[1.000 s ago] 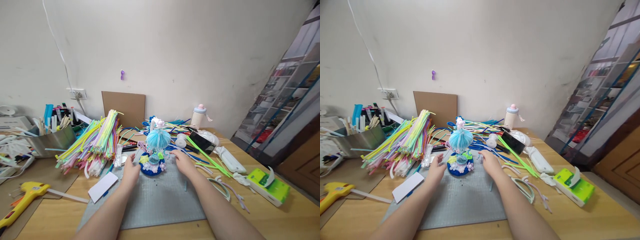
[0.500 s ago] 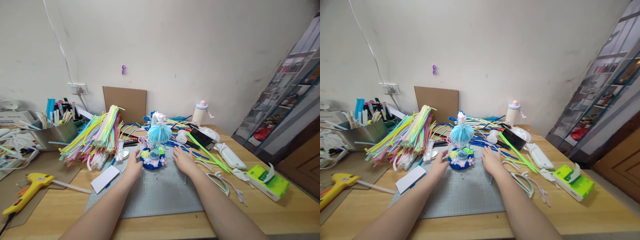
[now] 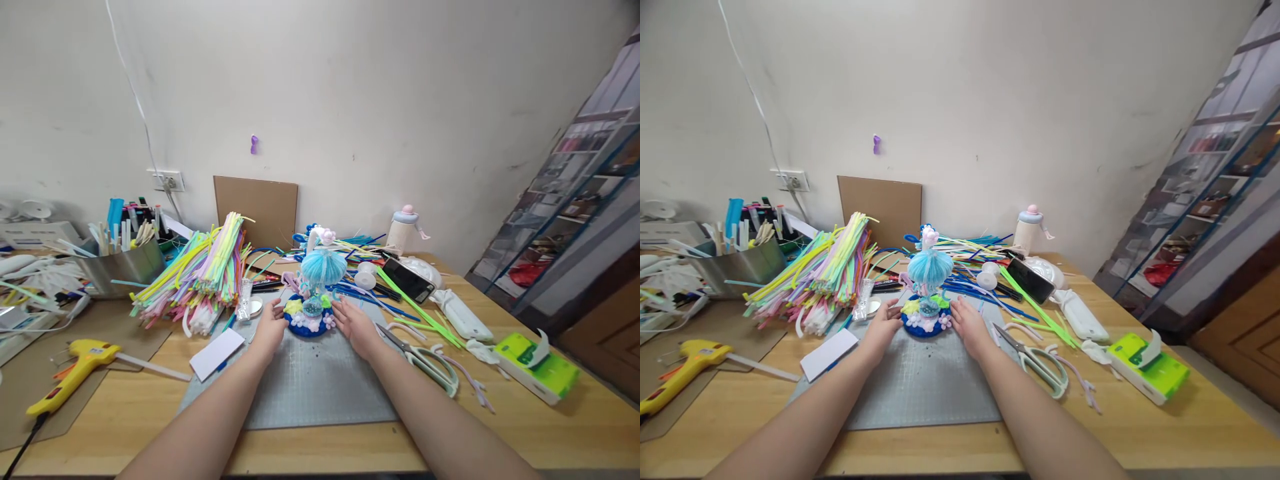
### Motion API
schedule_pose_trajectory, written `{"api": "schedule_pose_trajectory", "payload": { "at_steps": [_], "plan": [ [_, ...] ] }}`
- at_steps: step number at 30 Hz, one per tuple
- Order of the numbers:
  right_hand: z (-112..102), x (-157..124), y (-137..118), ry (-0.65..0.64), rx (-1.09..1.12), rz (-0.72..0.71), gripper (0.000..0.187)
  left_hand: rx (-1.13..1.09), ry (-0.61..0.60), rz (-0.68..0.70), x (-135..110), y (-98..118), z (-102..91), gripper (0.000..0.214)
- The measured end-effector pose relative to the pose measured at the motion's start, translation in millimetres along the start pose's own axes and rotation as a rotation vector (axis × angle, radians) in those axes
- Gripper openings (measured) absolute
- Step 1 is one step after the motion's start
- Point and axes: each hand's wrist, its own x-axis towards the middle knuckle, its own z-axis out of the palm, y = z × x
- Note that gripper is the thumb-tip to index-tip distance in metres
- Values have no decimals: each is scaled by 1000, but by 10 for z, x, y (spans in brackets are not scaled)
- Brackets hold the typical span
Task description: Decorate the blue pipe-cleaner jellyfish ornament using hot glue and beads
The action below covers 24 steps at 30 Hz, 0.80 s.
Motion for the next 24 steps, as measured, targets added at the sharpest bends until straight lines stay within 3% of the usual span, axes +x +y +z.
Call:
{"api": "schedule_pose_trajectory", "payload": {
  "at_steps": [11, 24],
  "plan": [
    [-33, 32, -132, -13, 265, 148, 37, -292, -166, -91, -75, 184, 3, 64],
    [-119, 158, -133, -44, 309, 181, 31, -336, -158, -137, -39, 223, -13, 71]
  ]
}}
